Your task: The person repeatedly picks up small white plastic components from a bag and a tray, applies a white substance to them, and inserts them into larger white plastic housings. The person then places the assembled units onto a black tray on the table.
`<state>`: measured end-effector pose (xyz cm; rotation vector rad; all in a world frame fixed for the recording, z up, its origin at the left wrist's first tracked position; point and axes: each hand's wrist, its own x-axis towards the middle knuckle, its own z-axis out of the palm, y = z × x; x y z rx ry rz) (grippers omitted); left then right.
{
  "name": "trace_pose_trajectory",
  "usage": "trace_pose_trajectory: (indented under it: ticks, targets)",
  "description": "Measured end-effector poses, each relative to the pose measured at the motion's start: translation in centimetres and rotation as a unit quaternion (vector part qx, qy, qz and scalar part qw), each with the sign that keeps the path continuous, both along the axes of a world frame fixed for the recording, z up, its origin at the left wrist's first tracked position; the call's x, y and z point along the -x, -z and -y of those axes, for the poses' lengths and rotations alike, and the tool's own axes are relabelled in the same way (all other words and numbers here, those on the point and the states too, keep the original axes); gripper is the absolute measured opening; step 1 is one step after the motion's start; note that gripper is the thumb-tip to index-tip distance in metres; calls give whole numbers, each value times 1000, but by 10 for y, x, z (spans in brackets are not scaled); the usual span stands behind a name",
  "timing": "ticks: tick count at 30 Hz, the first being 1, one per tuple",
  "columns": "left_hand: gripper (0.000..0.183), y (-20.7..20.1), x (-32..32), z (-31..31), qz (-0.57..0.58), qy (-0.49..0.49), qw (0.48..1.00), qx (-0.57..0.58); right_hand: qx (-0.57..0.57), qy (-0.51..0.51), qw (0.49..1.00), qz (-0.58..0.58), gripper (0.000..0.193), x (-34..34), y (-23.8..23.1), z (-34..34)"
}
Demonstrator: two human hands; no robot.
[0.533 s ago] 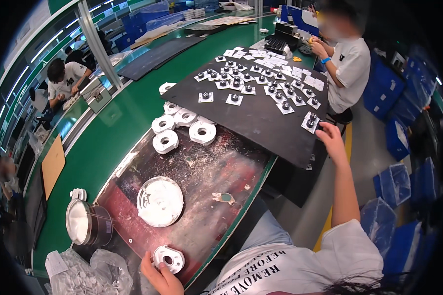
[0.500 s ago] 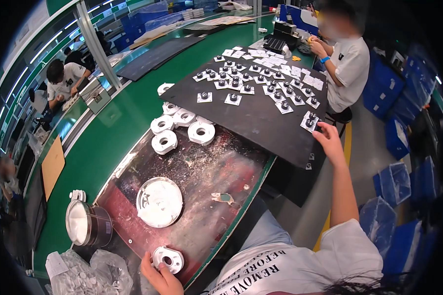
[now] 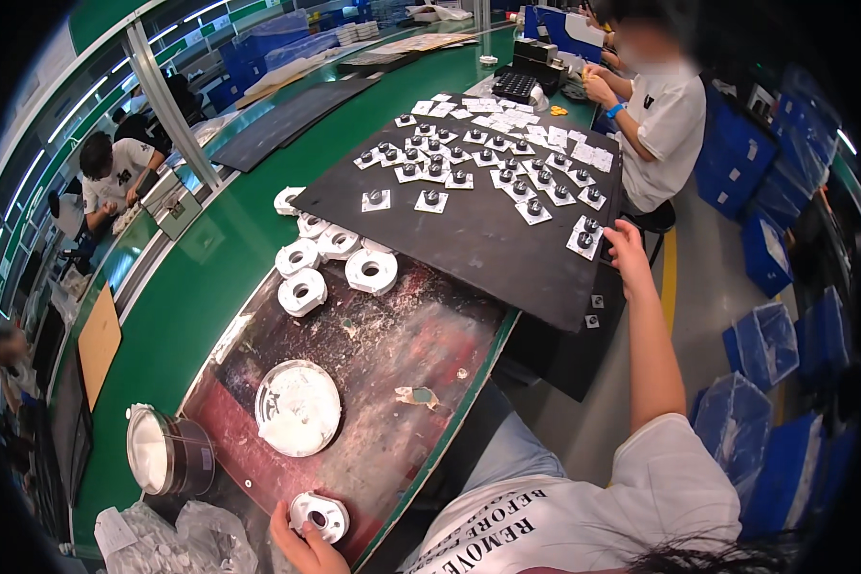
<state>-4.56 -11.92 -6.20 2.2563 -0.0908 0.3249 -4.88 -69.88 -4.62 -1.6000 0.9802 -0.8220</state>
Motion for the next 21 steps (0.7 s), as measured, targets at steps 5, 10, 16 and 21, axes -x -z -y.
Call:
trace_pose_trajectory:
  ticks: [5,10,16,21]
  targets:
    - [39,-1,0,0,5,-2,1000,-19,148,-6,989,-5,47,-2,12,-1]
    - [38,-2,0,1,4,-11,999,-34,171,-20,984,-53,43,-7,2,-1]
    - [43,16,-46,-59,385,221,774,-452,170,-35,982,-73,40,-11,4,20]
    - [43,10,-18,-27,166,118,957,-205,132,-41,987,-83,41,-15,0,24]
